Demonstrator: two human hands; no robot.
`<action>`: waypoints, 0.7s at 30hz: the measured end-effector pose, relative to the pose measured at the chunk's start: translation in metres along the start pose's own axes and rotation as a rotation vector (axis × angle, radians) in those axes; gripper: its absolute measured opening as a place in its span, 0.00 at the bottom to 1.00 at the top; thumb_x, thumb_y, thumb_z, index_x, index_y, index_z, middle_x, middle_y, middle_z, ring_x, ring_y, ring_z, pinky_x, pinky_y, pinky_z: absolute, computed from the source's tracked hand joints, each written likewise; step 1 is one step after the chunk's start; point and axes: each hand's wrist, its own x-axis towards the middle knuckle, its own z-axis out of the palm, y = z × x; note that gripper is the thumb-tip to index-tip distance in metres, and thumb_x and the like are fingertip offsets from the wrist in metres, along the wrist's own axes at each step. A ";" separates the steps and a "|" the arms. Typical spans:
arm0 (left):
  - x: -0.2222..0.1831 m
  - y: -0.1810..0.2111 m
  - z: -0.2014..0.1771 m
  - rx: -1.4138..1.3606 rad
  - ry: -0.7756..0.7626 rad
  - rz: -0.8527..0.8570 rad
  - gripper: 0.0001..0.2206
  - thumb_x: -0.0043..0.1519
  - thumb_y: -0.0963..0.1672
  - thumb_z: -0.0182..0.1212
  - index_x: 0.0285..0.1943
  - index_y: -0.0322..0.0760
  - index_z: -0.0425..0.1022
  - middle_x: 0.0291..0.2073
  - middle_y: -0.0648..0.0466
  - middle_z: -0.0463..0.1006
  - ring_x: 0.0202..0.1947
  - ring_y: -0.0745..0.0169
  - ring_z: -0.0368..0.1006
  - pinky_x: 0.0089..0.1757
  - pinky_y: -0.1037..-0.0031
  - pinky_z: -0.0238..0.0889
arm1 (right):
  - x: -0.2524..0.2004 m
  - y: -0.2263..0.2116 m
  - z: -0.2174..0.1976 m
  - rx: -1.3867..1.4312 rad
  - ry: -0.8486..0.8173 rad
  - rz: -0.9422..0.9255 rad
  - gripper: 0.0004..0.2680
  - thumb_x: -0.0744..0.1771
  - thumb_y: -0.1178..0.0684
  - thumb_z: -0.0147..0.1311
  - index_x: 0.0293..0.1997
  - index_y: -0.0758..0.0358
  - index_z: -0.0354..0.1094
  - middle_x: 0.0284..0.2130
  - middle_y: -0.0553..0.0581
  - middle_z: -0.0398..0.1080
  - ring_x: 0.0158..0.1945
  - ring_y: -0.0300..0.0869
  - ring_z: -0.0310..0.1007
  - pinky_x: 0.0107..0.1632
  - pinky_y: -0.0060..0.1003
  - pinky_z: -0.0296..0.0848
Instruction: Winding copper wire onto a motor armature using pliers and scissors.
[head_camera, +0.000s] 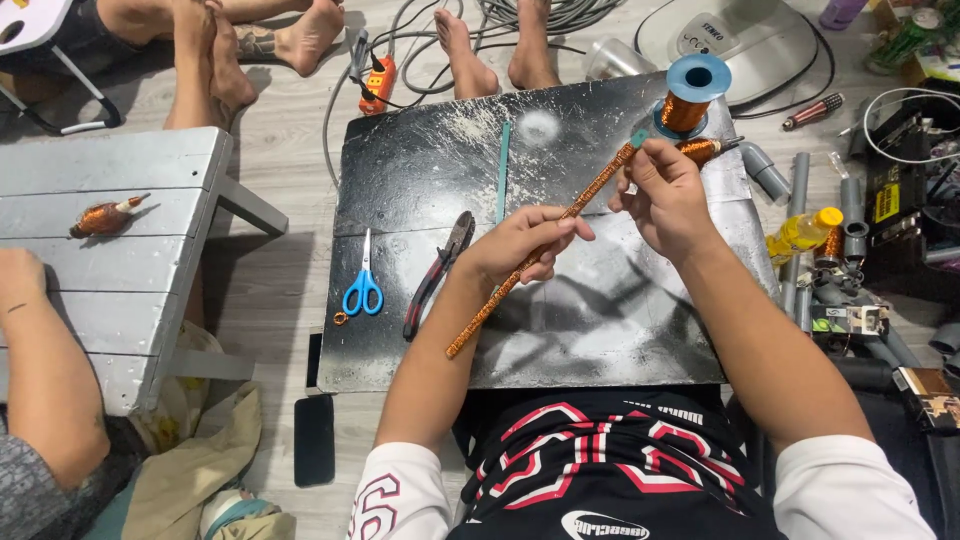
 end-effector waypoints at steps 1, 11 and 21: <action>-0.001 -0.001 -0.001 0.010 -0.002 0.000 0.14 0.80 0.43 0.51 0.59 0.23 0.77 0.21 0.52 0.65 0.05 0.65 0.66 0.15 0.78 0.56 | 0.000 -0.002 0.001 -0.010 -0.006 0.009 0.04 0.78 0.53 0.54 0.58 0.53 0.75 0.35 0.54 0.72 0.37 0.42 0.74 0.38 0.41 0.84; -0.006 0.009 0.009 -0.046 -0.120 -0.038 0.23 0.84 0.47 0.41 0.71 0.20 0.75 0.13 0.59 0.59 0.05 0.71 0.58 0.15 0.83 0.48 | -0.002 -0.005 0.013 0.021 -0.105 -0.011 0.09 0.78 0.53 0.52 0.61 0.67 0.73 0.33 0.60 0.70 0.32 0.43 0.70 0.38 0.41 0.80; 0.005 0.010 0.007 0.125 0.101 0.048 0.07 0.76 0.41 0.58 0.57 0.30 0.72 0.23 0.47 0.69 0.07 0.62 0.67 0.14 0.76 0.58 | 0.005 0.010 0.003 -0.043 0.026 0.029 0.05 0.78 0.55 0.54 0.56 0.63 0.73 0.29 0.55 0.67 0.26 0.41 0.69 0.35 0.39 0.79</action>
